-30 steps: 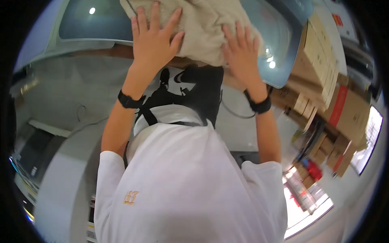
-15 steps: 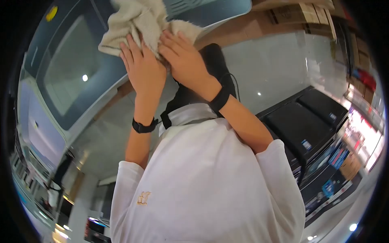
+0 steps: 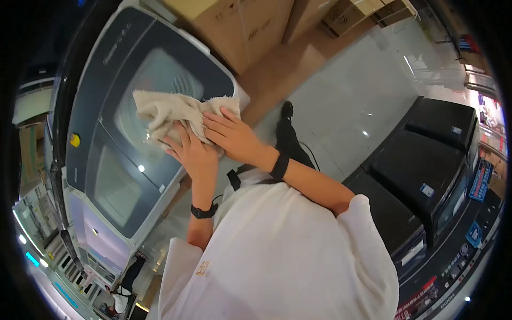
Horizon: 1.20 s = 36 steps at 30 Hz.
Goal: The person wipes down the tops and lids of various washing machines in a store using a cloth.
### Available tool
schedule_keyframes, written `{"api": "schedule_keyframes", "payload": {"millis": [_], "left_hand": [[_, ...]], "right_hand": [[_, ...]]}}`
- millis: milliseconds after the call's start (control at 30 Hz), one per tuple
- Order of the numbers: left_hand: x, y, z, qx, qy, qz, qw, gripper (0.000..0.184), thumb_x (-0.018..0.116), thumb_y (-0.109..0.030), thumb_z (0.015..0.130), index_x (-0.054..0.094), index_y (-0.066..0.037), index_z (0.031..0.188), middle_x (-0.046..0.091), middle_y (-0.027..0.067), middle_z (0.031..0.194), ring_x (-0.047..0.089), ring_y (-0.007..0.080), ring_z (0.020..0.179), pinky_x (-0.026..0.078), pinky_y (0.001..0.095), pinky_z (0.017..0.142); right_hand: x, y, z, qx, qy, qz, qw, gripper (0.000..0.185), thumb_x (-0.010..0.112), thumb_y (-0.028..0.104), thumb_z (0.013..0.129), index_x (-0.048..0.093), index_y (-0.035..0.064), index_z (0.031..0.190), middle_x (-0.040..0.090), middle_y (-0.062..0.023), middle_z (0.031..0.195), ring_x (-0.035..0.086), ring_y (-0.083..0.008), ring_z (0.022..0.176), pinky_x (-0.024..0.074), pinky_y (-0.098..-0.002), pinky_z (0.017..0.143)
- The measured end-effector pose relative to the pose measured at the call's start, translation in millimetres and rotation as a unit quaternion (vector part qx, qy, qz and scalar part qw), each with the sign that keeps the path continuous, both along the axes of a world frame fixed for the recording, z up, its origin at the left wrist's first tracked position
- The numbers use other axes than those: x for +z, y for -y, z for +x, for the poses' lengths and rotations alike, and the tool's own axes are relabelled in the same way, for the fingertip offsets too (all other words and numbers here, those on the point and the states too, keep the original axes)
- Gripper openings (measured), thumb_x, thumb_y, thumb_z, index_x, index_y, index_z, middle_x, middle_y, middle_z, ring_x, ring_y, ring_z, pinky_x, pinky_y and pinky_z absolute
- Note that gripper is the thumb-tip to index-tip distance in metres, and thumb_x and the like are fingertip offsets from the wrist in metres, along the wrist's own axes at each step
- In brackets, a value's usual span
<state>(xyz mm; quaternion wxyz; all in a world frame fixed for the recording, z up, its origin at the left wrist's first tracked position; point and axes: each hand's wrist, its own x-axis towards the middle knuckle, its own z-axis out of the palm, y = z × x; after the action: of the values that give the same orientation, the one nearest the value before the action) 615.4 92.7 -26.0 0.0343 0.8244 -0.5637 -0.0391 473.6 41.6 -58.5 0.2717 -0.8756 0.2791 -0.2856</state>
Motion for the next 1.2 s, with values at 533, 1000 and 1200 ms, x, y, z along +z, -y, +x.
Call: {"api": "schedule_keyframes", "payload": {"millis": [533, 1000, 1200], "left_hand": [[-19, 122, -63, 0.112, 0.062, -0.021, 0.992, 0.068, 0.047, -0.031, 0.102, 0.037, -0.005, 0.164, 0.019, 0.0262, 0.173, 0.018, 0.0643, 0.153, 0.017, 0.0736, 0.122], [1, 179, -96, 0.137, -0.014, -0.046, 0.989, 0.075, 0.056, -0.016, 0.092, 0.033, 0.012, 0.158, 0.033, 0.0350, 0.164, 0.030, 0.0511, 0.154, 0.017, 0.0646, 0.127], [51, 246, -95, 0.047, -0.055, -0.109, 0.991, 0.066, 0.061, -0.014, 0.094, 0.043, 0.006, 0.155, 0.039, 0.0329, 0.162, 0.032, 0.0519, 0.152, 0.016, 0.0642, 0.128]], "right_hand": [[-15, 151, -33, 0.046, 0.189, 0.101, 0.976, 0.040, 0.063, 0.003, 0.089, 0.065, 0.0070, 0.129, 0.061, -0.0095, 0.149, 0.058, -0.0291, 0.136, 0.0517, -0.0406, 0.111], [-9, 195, -68, 0.069, 0.123, 0.270, 0.953, 0.045, 0.062, 0.003, 0.090, 0.065, 0.0067, 0.135, 0.064, -0.0159, 0.141, 0.068, -0.0362, 0.119, 0.0594, -0.0413, 0.095], [49, 288, -69, 0.051, 0.175, -0.016, 0.983, 0.057, 0.073, 0.012, 0.085, 0.064, 0.0086, 0.141, 0.063, -0.0127, 0.144, 0.065, -0.0350, 0.125, 0.0571, -0.0411, 0.102]]}}
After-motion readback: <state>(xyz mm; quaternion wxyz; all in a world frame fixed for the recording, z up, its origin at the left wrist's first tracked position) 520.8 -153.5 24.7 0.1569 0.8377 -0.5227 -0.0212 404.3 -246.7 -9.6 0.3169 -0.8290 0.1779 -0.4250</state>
